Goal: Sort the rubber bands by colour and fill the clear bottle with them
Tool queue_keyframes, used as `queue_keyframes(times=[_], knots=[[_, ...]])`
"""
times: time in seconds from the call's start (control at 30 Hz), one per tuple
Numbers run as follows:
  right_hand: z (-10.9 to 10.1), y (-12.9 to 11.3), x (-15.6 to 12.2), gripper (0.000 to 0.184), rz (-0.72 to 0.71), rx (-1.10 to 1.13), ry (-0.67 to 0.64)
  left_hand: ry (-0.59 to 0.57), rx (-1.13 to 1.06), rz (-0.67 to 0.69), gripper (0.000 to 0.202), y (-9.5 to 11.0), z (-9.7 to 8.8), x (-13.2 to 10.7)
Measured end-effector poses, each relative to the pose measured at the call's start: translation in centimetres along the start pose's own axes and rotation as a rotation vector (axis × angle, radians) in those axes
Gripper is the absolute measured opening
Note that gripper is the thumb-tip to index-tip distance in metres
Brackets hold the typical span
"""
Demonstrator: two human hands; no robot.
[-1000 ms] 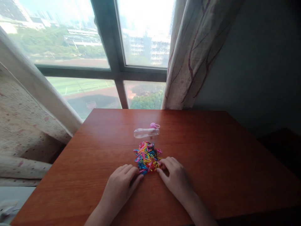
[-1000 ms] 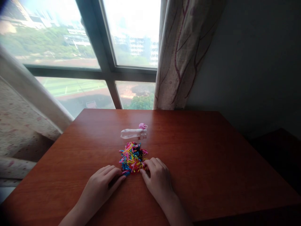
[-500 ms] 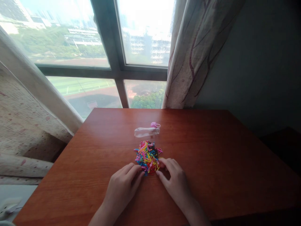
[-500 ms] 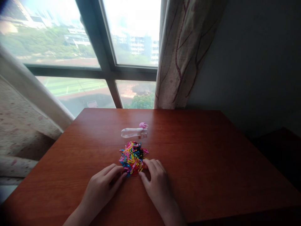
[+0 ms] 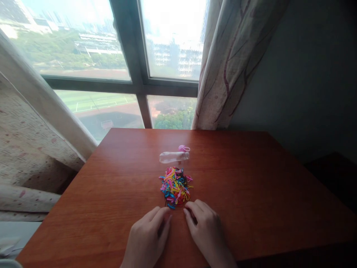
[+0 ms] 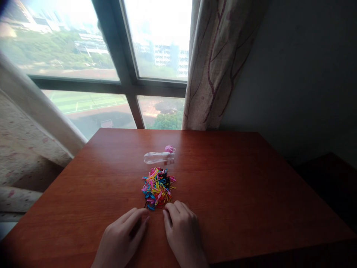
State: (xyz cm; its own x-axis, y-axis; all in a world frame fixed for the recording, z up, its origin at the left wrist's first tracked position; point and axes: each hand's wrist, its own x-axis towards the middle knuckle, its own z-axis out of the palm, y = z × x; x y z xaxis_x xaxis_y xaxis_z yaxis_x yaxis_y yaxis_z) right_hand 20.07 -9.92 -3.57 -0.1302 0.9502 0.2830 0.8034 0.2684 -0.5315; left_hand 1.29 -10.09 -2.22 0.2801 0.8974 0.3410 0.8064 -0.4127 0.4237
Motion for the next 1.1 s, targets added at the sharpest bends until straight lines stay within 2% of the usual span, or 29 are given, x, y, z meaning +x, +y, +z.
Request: queue_keyframes(times=[0.17,0.4,0.57,0.7,1.1], knots=[[0.65,-0.82,0.57,0.010,0.043,-0.004,0.020,-0.023,0.073,0.025,0.017,-0.05,0.22,0.56],[0.54,-0.40,0.55,0.016,0.029,0.017,0.017,-0.048,0.141,0.117,0.027,0.09,0.08,0.78],[0.44,-0.45,0.62,0.013,0.041,0.042,0.035,0.000,0.135,0.055,0.027,-0.21,0.12,1.01],[0.55,-0.57,0.79,0.009,0.064,0.047,0.024,-0.039,0.099,0.015,0.026,-0.12,0.38,0.85],[0.11,-0.36,0.26,0.016,0.017,0.063,-0.012,-0.091,-0.001,-0.058,0.021,-0.05,0.18,0.86]])
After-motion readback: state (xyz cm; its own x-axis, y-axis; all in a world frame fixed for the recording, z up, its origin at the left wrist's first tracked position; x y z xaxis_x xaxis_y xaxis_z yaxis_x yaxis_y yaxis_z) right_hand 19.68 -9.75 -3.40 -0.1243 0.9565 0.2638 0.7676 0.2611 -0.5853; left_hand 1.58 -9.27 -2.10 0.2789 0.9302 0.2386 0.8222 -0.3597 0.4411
